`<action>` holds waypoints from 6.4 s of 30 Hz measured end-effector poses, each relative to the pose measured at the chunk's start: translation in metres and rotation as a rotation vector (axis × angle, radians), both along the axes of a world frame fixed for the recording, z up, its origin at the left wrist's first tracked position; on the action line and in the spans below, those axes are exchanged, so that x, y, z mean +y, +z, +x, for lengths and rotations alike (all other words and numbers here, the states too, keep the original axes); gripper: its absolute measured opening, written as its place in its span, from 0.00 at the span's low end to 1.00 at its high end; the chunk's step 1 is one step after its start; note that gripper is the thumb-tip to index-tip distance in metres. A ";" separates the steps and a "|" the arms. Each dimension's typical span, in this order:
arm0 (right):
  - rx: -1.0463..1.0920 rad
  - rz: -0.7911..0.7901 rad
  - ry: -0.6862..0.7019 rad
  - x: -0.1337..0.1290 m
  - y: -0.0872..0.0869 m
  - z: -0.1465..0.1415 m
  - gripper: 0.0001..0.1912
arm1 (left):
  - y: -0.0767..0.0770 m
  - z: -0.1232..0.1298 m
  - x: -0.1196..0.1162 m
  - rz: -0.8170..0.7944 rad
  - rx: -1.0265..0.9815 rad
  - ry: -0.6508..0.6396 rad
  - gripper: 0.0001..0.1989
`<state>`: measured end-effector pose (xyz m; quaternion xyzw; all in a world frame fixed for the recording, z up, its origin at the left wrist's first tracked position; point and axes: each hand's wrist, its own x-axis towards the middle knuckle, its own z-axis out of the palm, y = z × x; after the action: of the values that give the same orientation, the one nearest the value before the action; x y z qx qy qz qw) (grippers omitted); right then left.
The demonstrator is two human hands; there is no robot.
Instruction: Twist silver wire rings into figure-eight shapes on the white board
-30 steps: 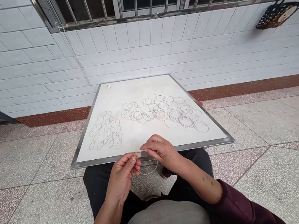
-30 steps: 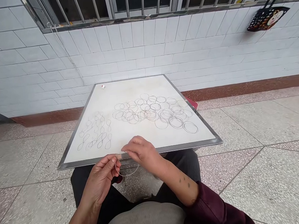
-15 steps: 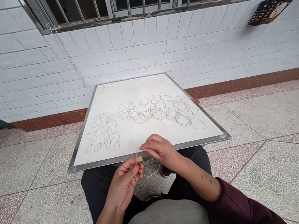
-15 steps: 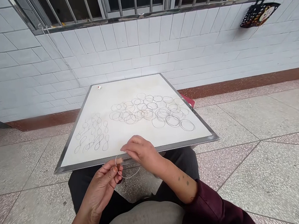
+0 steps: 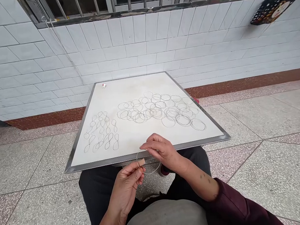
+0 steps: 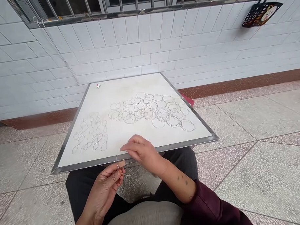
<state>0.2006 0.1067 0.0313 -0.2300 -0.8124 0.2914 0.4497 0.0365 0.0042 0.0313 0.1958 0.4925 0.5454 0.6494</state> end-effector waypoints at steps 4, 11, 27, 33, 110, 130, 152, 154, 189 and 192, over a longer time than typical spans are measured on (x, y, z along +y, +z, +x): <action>0.003 -0.015 -0.003 0.002 -0.002 0.001 0.13 | -0.006 0.003 0.002 -0.013 0.027 0.038 0.17; -0.043 -0.006 0.045 0.003 -0.003 0.003 0.12 | -0.005 0.002 0.006 0.005 -0.009 0.145 0.19; -0.062 0.003 0.111 0.003 -0.002 0.002 0.11 | 0.001 0.000 0.006 0.022 0.049 0.012 0.14; -0.057 -0.044 0.142 0.003 -0.002 0.003 0.10 | 0.002 0.002 0.006 -0.023 -0.105 -0.018 0.15; 0.488 -1.315 0.391 -0.020 -0.022 -0.021 0.16 | 0.008 -0.013 0.006 -0.020 0.124 0.251 0.17; 0.388 -1.538 0.391 -0.024 -0.025 -0.030 0.22 | -0.003 -0.012 0.001 0.081 0.400 0.016 0.10; 0.305 -1.620 0.472 -0.016 -0.035 -0.021 0.20 | -0.001 -0.011 0.005 0.078 0.462 -0.009 0.11; 0.290 -1.618 0.462 -0.016 -0.036 -0.022 0.20 | 0.000 -0.011 0.006 0.073 0.467 -0.018 0.12; 0.170 -1.371 0.196 -0.016 -0.038 -0.032 0.27 | -0.003 -0.015 0.013 0.028 0.442 -0.121 0.18; 0.195 -1.369 0.211 -0.015 -0.040 -0.030 0.26 | -0.003 -0.017 0.013 0.048 0.438 -0.148 0.18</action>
<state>0.1702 0.0916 -0.0088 -0.3545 -0.4202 0.7990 0.2439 0.0198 0.0173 0.0286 0.3606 0.5927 0.4523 0.5604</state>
